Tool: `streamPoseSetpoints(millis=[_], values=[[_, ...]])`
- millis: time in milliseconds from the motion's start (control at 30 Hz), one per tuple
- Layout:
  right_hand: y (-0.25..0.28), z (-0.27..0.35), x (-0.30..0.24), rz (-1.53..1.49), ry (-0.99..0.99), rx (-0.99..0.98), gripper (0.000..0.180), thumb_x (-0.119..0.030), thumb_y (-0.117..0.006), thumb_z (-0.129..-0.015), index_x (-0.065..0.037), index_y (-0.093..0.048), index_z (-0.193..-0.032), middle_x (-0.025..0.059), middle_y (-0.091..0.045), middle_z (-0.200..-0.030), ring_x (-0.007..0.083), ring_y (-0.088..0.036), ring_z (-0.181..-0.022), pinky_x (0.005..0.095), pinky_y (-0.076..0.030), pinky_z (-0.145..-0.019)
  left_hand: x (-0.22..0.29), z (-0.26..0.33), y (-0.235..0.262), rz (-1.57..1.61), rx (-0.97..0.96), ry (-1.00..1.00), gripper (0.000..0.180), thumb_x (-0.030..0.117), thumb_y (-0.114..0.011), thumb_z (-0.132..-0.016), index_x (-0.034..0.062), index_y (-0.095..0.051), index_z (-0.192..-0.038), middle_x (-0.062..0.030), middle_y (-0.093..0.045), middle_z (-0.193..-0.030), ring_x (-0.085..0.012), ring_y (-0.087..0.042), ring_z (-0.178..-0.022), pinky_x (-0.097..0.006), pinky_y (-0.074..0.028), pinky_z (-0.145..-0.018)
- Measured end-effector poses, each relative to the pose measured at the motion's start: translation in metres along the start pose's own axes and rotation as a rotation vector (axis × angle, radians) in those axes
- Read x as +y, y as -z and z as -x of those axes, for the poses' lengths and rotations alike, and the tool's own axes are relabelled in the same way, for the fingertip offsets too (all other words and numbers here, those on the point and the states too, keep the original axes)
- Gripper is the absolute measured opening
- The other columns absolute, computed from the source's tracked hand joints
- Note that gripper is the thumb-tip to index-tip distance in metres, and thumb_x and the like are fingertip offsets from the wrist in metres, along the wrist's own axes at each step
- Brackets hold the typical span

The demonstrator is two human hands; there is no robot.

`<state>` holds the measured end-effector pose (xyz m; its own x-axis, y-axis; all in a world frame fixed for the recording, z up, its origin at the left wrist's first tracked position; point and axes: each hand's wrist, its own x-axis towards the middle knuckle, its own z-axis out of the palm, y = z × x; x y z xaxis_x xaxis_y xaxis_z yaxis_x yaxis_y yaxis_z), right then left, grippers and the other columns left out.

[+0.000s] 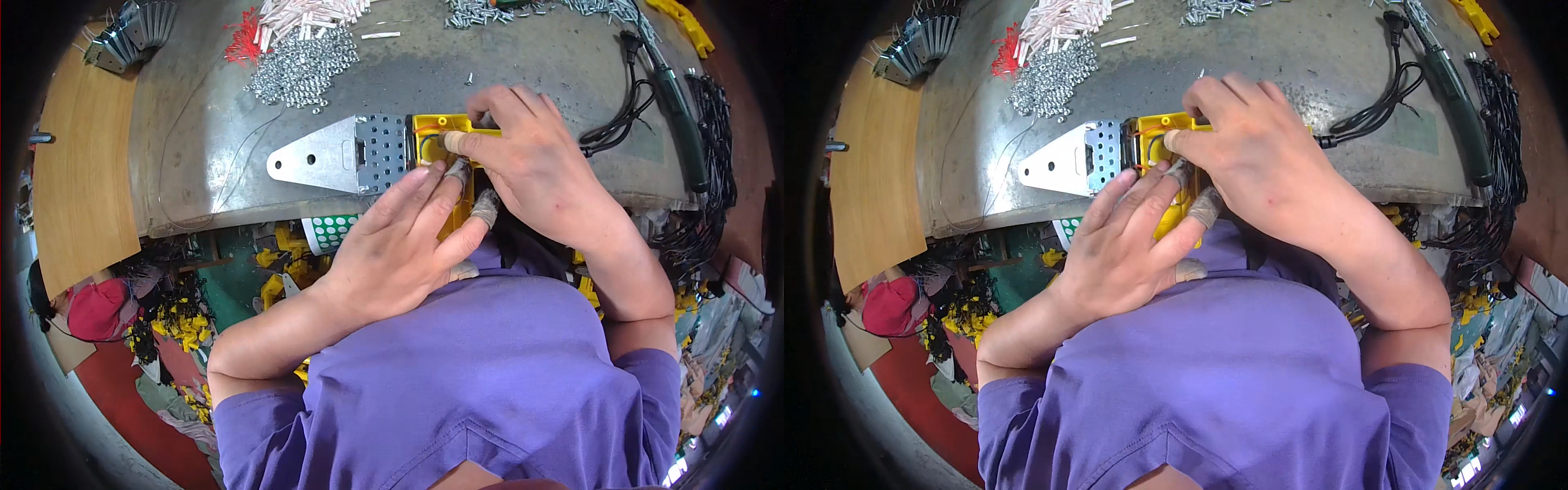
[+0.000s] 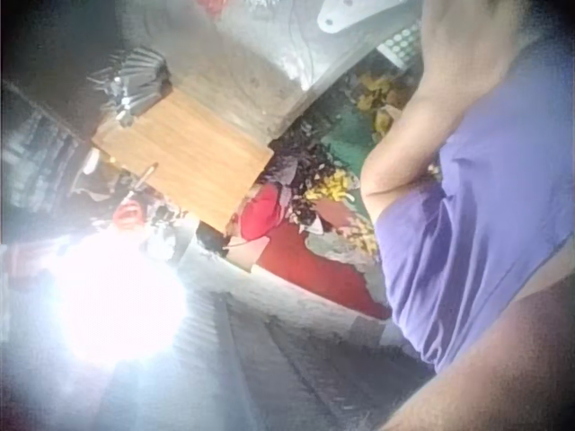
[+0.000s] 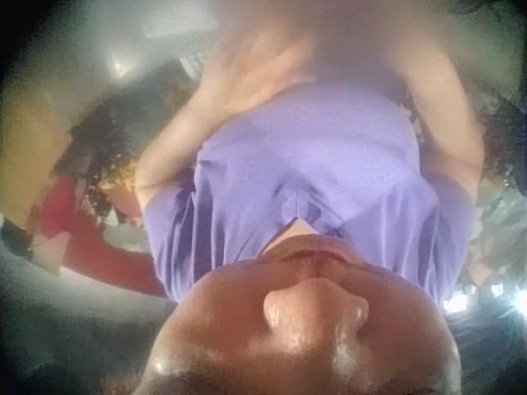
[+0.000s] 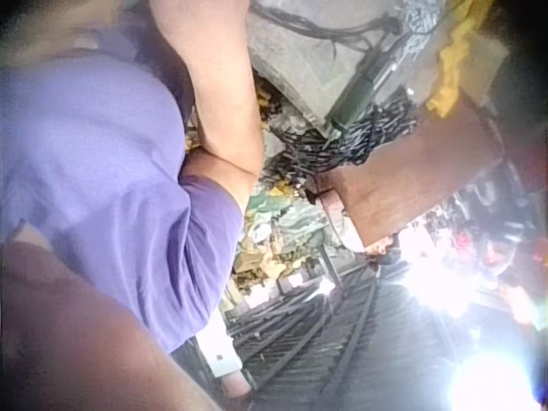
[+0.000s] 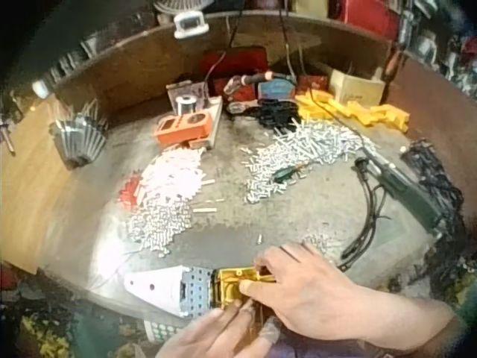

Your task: The person connects and solders wires inside a plastic tool housing using a soldering iron, fits the casing over a metal heating plate, drives screws using an electric screwdriver, and then begins assembling another heating tool component.

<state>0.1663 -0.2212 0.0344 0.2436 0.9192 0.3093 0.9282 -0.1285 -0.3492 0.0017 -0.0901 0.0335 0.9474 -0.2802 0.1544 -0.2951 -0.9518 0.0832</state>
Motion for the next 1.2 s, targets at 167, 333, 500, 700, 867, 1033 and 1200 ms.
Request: streamPoseSetpoints(millis=[167, 333, 500, 700, 867, 1033, 1200], values=[[-0.004, 0.003, 0.000, -0.191, -0.078, 0.035, 0.023, -0.009, -0.059, -0.080, -0.012, -0.066, -0.102, 0.0155, -0.057, -0.101, 0.0334, -0.063, -0.081, 0.0386, -0.052, -0.069, 0.003, 0.000, 0.006, 0.033, -0.083, -0.016, 0.036, 0.022, -0.044, -0.084, 0.0114, -0.052, -0.118, -0.0208, -0.051, -0.124, -0.0333, -0.042, -0.128, -0.041, -0.021, -0.113], [0.000, -0.004, 0.013, -0.177, -0.127, -0.172, 0.031, -0.011, -0.059, -0.080, -0.015, -0.062, -0.111, 0.0155, -0.050, -0.092, 0.0333, -0.058, -0.080, 0.0390, -0.049, -0.067, -0.002, -0.009, 0.000, -0.017, -0.073, -0.050, 0.035, 0.022, -0.049, -0.087, 0.0131, -0.051, -0.120, -0.0217, -0.049, -0.126, -0.0336, -0.043, -0.127, -0.054, -0.021, -0.109], [0.014, -0.011, 0.025, -0.221, -0.014, -0.178, 0.031, -0.010, -0.055, -0.081, -0.012, -0.064, -0.111, 0.0194, -0.052, -0.103, 0.0373, -0.057, -0.096, 0.0437, -0.048, -0.081, -0.003, -0.011, -0.002, -0.007, -0.086, -0.022, 0.045, 0.032, -0.060, -0.083, 0.0155, -0.052, -0.124, -0.0200, -0.046, -0.128, -0.0337, -0.045, -0.125, -0.062, -0.028, -0.101], [0.103, -0.067, 0.190, 0.242, -0.438, 0.247, 0.030, -0.008, -0.052, -0.086, -0.009, -0.060, -0.115, 0.0143, -0.062, -0.112, 0.0327, -0.058, -0.106, 0.0406, -0.046, -0.089, -0.006, -0.014, 0.004, 0.003, -0.126, 0.005, 0.043, 0.030, -0.058, -0.084, 0.0155, -0.052, -0.124, -0.0191, -0.047, -0.130, -0.0321, -0.047, -0.124, -0.061, -0.032, -0.099], [0.117, -0.079, 0.319, 0.396, -0.771, 0.107, 0.028, -0.016, -0.058, -0.085, -0.012, -0.064, -0.112, 0.0186, -0.055, -0.123, 0.0357, -0.053, -0.114, 0.0401, -0.043, -0.097, -0.008, -0.022, 0.009, 0.005, -0.152, -0.016, 0.040, 0.029, -0.054, -0.085, 0.0155, -0.054, -0.123, -0.0185, -0.049, -0.129, -0.0306, -0.049, -0.123, -0.060, -0.032, -0.100], [0.112, -0.085, 0.348, 0.526, -0.415, 0.145, 0.029, -0.015, -0.063, -0.081, -0.012, -0.066, -0.109, 0.0181, -0.048, -0.131, 0.0359, -0.047, -0.121, 0.0389, -0.037, -0.104, -0.009, -0.017, 0.007, 0.008, -0.145, -0.052, 0.039, 0.028, -0.050, -0.086, 0.0157, -0.055, -0.122, -0.0186, -0.049, -0.130, -0.0309, -0.050, -0.122, -0.059, -0.032, -0.100], [0.149, -0.098, 0.248, 0.424, -0.122, 0.138, 0.026, -0.020, -0.072, -0.075, -0.003, -0.061, -0.092, 0.0170, -0.055, -0.119, 0.0315, -0.052, -0.107, 0.0386, -0.043, -0.091, -0.003, -0.012, 0.007, 0.066, -0.144, 0.039, 0.037, 0.026, -0.050, -0.087, 0.0156, -0.055, -0.122, -0.0195, -0.049, -0.130, -0.0311, -0.051, -0.121, -0.058, -0.031, -0.101]])
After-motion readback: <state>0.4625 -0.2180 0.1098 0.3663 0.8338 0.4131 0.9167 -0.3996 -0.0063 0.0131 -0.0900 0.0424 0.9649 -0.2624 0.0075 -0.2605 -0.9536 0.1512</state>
